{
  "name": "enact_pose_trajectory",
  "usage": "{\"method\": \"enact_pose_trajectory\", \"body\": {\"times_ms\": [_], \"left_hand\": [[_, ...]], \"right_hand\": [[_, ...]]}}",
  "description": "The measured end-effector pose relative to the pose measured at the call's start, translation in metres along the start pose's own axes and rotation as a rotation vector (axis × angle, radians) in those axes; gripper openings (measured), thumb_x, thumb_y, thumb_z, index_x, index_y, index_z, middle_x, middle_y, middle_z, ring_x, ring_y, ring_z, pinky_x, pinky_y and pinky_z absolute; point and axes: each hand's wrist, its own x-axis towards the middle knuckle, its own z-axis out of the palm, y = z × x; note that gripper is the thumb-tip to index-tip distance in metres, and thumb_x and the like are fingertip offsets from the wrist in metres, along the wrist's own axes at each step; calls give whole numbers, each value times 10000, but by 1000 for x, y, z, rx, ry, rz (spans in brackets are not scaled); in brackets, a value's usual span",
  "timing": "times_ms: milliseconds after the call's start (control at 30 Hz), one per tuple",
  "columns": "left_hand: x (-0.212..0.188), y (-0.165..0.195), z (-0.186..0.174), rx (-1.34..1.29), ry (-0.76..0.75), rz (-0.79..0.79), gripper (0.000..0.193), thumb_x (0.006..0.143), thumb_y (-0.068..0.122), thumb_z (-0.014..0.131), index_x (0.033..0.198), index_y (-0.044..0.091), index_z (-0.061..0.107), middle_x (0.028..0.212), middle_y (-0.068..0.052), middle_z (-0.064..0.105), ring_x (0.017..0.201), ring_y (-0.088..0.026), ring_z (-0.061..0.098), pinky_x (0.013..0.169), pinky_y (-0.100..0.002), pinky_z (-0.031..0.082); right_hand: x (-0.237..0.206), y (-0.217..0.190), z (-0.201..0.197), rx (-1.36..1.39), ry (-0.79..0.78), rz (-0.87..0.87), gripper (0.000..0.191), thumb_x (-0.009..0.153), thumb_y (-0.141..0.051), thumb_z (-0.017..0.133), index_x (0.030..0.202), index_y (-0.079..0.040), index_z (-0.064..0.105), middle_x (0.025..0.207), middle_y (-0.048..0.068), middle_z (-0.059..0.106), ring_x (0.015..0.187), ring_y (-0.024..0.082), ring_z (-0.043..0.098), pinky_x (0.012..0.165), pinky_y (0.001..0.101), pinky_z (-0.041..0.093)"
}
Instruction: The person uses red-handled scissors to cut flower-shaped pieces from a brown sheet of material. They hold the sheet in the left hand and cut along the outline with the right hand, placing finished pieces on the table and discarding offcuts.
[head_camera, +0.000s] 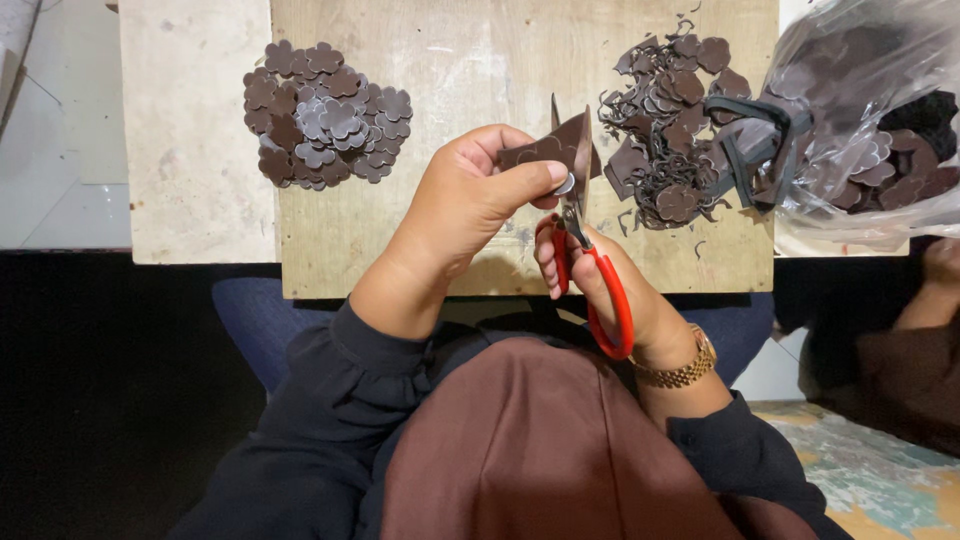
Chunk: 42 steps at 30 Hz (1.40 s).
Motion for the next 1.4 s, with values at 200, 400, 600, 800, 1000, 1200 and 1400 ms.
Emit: {"method": "enact_pose_trajectory", "body": {"times_ms": [200,400,600,800,1000,1200,1400], "left_hand": [[-2,-4,1,16,-1,45,135,902,58,758,1000,-1,684,899,-48,733,810,-104,677,759,-266,562],[-1,-5,4,1,-42,21,119,912,71,747,990,7,684,906,-28,726,818,-91,668,774,-252,560],[-4,-2,8,51,23,-71,128,909,126,756,997,47,706,873,16,698,720,-32,544,617,-203,415],[-4,-4,11,-39,-23,0,128,934,86,724,1036,25,680,931,-6,718,839,-58,634,761,-218,515],[-3,-7,9,2,22,121,123,967,82,708,1037,-9,663,904,-47,725,800,-84,649,755,-250,550],[-6,-8,10,-12,68,115,120,970,90,706,1029,-9,673,916,-46,734,820,-82,664,778,-240,551],[-4,-12,13,-50,94,153,111,968,76,725,1020,-9,676,912,-48,730,818,-85,663,778,-239,550]], "right_hand": [[2,-2,-3,-129,23,-4,784,986,-702,507,1325,4,492,1083,23,531,924,107,514,801,253,481],[0,-5,5,-28,45,-27,811,987,-745,479,1289,6,508,1041,29,516,905,117,492,803,262,459],[-1,-10,4,26,-36,-22,789,1001,-759,444,1195,0,530,1025,30,518,897,120,494,820,262,446],[0,-9,7,10,35,-6,747,1026,-712,452,1201,10,532,977,34,517,856,125,497,777,266,455],[3,-11,7,-67,13,-30,808,996,-725,441,1330,10,490,1038,22,540,901,117,517,781,262,482],[3,-10,11,9,-14,-36,788,1021,-720,436,1316,8,510,1037,26,538,885,119,499,814,263,452],[3,-4,17,60,84,-22,752,1026,-688,450,1298,10,515,1057,26,538,910,118,515,807,265,470]]}}
